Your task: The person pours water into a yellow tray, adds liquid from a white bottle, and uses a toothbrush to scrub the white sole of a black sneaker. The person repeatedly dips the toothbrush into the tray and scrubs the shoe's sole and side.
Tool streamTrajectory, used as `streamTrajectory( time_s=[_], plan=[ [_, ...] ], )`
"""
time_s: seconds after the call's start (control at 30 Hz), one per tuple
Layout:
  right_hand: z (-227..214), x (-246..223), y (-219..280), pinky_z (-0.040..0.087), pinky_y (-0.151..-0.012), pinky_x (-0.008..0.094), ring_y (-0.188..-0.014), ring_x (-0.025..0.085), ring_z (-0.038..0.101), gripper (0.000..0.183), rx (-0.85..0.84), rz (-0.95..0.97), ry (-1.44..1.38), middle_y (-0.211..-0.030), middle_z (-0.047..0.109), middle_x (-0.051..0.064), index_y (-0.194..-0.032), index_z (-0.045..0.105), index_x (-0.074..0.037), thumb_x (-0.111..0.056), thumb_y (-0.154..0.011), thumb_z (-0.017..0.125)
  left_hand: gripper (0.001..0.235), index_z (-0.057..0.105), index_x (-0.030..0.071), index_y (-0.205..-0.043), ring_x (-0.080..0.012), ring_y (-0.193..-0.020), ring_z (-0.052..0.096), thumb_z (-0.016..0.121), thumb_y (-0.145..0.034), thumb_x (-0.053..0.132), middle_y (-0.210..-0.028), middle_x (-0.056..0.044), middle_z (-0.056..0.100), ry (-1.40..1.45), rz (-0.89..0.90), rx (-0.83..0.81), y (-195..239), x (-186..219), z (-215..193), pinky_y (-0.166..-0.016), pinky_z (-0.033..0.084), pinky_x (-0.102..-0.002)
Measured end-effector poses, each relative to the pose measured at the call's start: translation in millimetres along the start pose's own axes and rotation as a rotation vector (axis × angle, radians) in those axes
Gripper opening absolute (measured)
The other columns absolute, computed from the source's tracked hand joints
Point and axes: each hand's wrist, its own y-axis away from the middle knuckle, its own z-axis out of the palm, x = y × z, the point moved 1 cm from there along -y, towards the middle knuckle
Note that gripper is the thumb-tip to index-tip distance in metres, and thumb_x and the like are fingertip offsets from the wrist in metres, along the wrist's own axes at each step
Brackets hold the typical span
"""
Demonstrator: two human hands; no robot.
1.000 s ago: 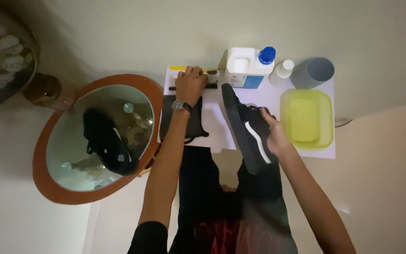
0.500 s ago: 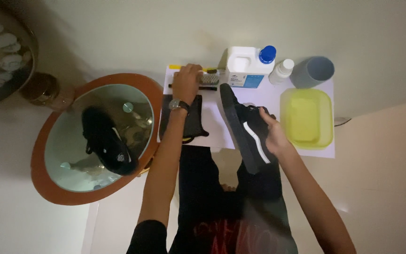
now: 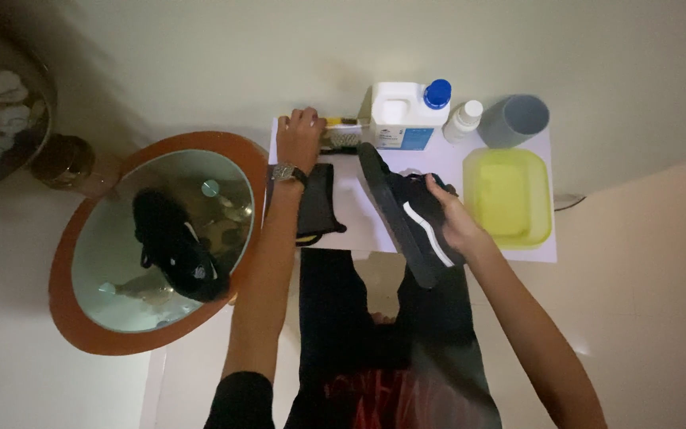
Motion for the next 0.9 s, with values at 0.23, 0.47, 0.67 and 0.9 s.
streamTrajectory(
  time_s=[0.23,0.47,0.67,0.9],
  plan=[
    [11.6,-11.5,11.0,0.04,-0.115,0.05,-0.146,0.036,0.039,0.091,-0.008,-0.029,0.05,-0.158,0.039,0.026,-0.154,0.041,-0.002,-0.061,-0.09,0.068,0.014,0.064,0.021,-0.109,-0.0221,-0.091,0.066,0.068,-0.097,0.016,-0.093,0.002,0.063,-0.015,-0.097,-0.054,10.9,-8.1,2.9,-0.087,0.049,-0.042],
    [9.3,-7.6,11.2,0.05,-0.106,0.049,-0.136,0.035,0.053,0.098,0.005,-0.038,-0.015,-0.147,0.053,0.025,-0.152,0.043,-0.001,-0.064,-0.084,0.076,0.034,0.069,0.015,-0.085,-0.0191,-0.075,0.062,0.051,-0.107,0.035,-0.078,-0.001,0.063,0.987,-0.636,-0.253,9.9,12.2,-92.9,-0.07,0.047,-0.034],
    [-44.5,30.0,-54.9,0.057,-0.096,0.049,-0.122,0.031,0.065,0.092,-0.012,0.007,-0.047,-0.137,0.062,0.02,-0.147,0.05,-0.003,-0.058,-0.081,0.084,0.045,0.071,0.01,-0.077,-0.0162,-0.066,0.055,0.055,-0.107,0.04,-0.07,-0.004,0.056,1.272,-0.626,-0.329,23.4,64.6,-145.6,-0.063,0.045,-0.029],
    [-0.7,-6.9,45.7,0.026,-0.122,0.039,-0.148,0.022,0.031,0.099,0.065,0.018,0.159,-0.157,0.037,0.016,-0.152,0.038,0.004,-0.038,-0.078,0.089,0.05,0.069,0.014,-0.071,-0.0154,-0.058,0.052,0.049,-0.11,0.039,-0.056,0.001,0.051,1.168,-0.406,-0.4,13.3,132.7,-186.7,-0.062,0.047,-0.027]
  ],
)
